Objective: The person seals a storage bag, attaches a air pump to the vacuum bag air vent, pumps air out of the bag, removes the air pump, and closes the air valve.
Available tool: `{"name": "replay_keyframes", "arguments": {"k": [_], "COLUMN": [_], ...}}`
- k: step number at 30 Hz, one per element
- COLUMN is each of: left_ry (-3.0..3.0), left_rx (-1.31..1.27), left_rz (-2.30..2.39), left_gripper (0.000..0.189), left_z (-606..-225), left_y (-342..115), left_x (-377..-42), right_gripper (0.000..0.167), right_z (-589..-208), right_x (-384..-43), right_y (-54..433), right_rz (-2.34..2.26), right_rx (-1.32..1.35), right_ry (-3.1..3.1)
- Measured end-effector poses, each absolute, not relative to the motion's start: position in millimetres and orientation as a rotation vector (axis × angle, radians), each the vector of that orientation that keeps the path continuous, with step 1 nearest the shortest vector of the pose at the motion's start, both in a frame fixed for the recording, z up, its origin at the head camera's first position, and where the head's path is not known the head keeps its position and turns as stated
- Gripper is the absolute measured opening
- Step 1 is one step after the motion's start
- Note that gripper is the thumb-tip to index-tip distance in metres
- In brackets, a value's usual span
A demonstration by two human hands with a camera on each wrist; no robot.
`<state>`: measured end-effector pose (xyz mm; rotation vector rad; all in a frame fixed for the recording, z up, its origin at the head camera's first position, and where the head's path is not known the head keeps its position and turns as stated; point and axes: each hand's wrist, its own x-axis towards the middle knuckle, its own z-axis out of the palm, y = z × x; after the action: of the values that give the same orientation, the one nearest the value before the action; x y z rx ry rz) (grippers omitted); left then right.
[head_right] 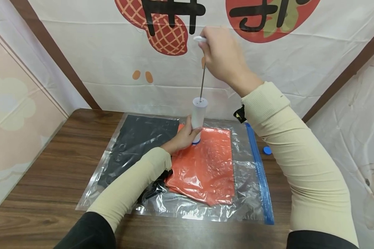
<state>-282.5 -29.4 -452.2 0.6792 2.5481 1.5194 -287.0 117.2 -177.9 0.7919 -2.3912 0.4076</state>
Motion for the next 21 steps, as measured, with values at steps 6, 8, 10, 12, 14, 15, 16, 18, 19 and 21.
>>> {"name": "replay_keyframes", "arguments": {"k": [6,8,10,12,14,15,16,18,19,21], "left_ry": [2.554,2.556,2.558,2.557,2.555,2.550,2.548,2.538,2.537,2.534], "left_rx": [0.668,0.659,0.652,0.641,0.638,0.635,0.636,0.634,0.635,0.637], "left_rz": [1.514,1.511,1.511,1.516,1.524,1.530,1.534,1.541,1.541,1.541], "left_gripper": [0.068,0.069,0.069,0.068,0.068,0.067,0.067,0.067,0.068,0.068], "left_z": [-451.8,-451.9,-452.2,-452.4,-452.1,-451.9,-451.7,-451.1,-450.9,-450.1], "left_y": [-29.2,-29.2,-29.3,-29.6,-29.7,-29.8,-29.8,-30.0,-30.0,-30.0], "left_x": [-282.8,-282.6,-282.3,-282.0,-281.3,-280.9,-280.6,-279.7,-279.4,-278.7], "right_gripper": [0.034,0.034,0.034,0.033,0.031,0.029,0.028,0.023,0.022,0.019], "right_z": [-168.8,-169.7,-172.2,-176.3,-181.7,-185.1,-188.8,-197.2,-201.8,-211.3], "right_x": [-284.9,-284.5,-284.5,-284.4,-283.8,-283.8,-283.7,-283.8,-283.8,-284.1], "right_y": [114.9,114.8,115.1,115.9,116.7,117.1,117.5,118.2,118.4,118.8], "right_rz": [0.400,0.405,0.398,0.386,0.369,0.359,0.350,0.338,0.328,0.297], "right_rx": [0.731,0.733,0.739,0.759,0.785,0.801,0.816,0.860,0.873,0.891], "right_ry": [-2.374,-2.395,-2.430,-2.467,-2.506,-2.519,-2.534,-2.552,-2.571,-2.604]}}
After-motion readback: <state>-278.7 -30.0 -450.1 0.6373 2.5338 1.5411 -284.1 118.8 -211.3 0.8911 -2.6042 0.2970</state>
